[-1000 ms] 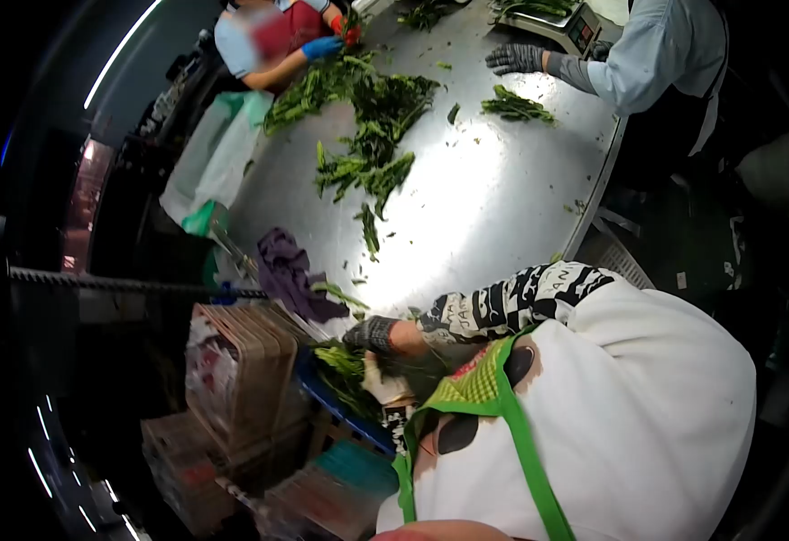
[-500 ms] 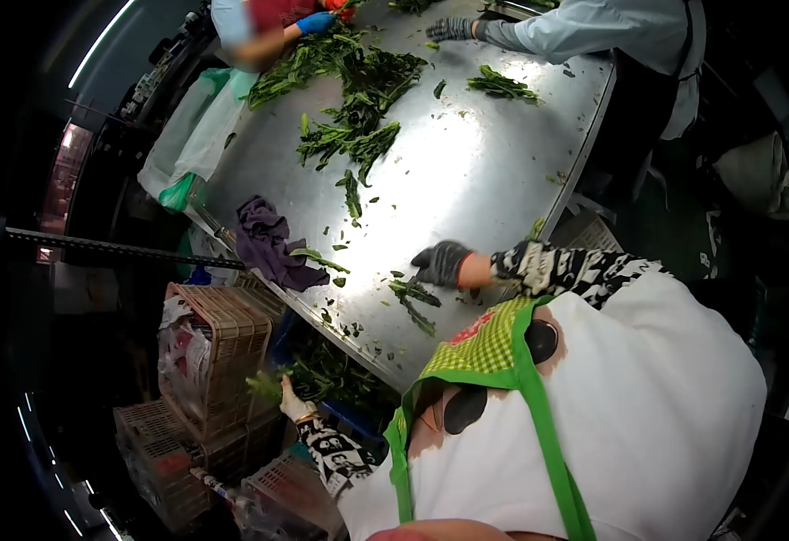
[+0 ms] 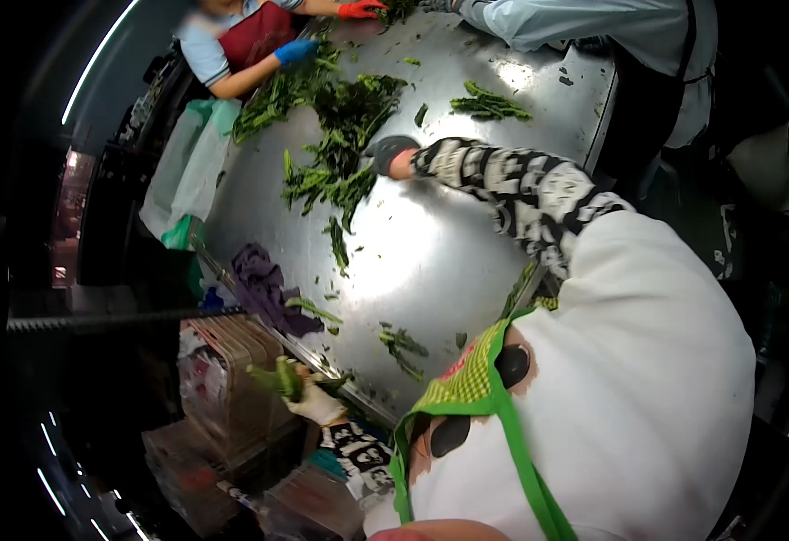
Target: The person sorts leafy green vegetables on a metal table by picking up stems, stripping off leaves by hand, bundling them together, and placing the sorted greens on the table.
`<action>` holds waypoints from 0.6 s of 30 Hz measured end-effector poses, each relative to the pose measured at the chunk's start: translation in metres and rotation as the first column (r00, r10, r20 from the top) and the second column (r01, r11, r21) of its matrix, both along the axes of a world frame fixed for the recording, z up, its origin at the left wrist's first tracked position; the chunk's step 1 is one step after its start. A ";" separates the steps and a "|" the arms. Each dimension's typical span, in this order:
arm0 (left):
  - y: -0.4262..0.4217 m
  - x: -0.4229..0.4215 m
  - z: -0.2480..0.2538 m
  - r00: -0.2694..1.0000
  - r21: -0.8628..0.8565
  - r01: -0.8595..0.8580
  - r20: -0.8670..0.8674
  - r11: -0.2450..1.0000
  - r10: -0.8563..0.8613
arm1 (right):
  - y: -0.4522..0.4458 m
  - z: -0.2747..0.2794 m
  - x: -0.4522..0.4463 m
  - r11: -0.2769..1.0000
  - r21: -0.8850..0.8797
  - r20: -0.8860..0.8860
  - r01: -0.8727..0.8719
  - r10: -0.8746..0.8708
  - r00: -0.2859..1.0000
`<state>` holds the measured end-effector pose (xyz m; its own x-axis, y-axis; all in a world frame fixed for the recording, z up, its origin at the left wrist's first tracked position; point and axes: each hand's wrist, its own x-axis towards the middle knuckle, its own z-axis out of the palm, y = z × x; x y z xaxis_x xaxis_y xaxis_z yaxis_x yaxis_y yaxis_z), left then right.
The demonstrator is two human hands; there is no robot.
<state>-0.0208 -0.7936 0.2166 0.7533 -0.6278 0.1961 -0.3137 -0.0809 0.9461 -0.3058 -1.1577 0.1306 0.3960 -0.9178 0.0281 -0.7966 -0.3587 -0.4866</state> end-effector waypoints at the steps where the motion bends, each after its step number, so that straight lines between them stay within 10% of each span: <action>1: -0.011 -0.023 -0.001 0.995 0.080 0.027 0.098 0.996 -0.035 | -0.020 -0.023 0.014 1.000 -0.027 0.025 -0.009 0.010 1.000; 3: -0.041 -0.068 -0.006 0.973 -0.004 0.213 0.097 0.977 -0.212 | -0.053 -0.072 0.044 0.987 -0.034 -0.088 -0.156 0.153 0.984; 5: -0.066 -0.116 0.006 0.893 0.117 0.349 0.260 0.930 -0.368 | -0.032 -0.104 0.042 0.688 -0.582 -0.582 -0.433 0.019 0.813; 7: -0.088 -0.157 0.022 0.856 0.161 0.403 0.283 0.901 -0.433 | -0.024 -0.094 0.035 0.888 -0.415 -0.102 -0.197 0.170 0.980; 9: -0.096 -0.145 0.003 0.697 0.356 0.451 0.433 0.819 -0.572 | -0.035 -0.201 0.063 0.894 -0.445 0.311 -0.058 0.216 0.925; 11: -0.118 -0.150 0.005 0.452 0.355 0.456 0.698 0.816 -0.555 | 0.006 -0.027 -0.001 0.862 0.266 -0.124 -0.431 0.474 0.872; 12: -0.135 -0.154 0.005 0.325 0.345 0.482 0.783 0.806 -0.530 | 0.012 -0.097 0.007 0.909 -0.018 0.182 -0.417 0.413 0.892; 18: -0.208 -0.208 0.017 -0.010 0.565 0.556 0.738 0.609 -0.675 | 0.090 -0.012 -0.090 0.929 0.098 0.551 -0.356 0.247 0.797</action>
<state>-0.2284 -1.0019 0.2334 -0.5200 -0.8092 0.2734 -0.8278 0.5563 0.0722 -0.3960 -1.0679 0.1185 0.6287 -0.7628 0.1514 -0.2695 -0.3964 -0.8776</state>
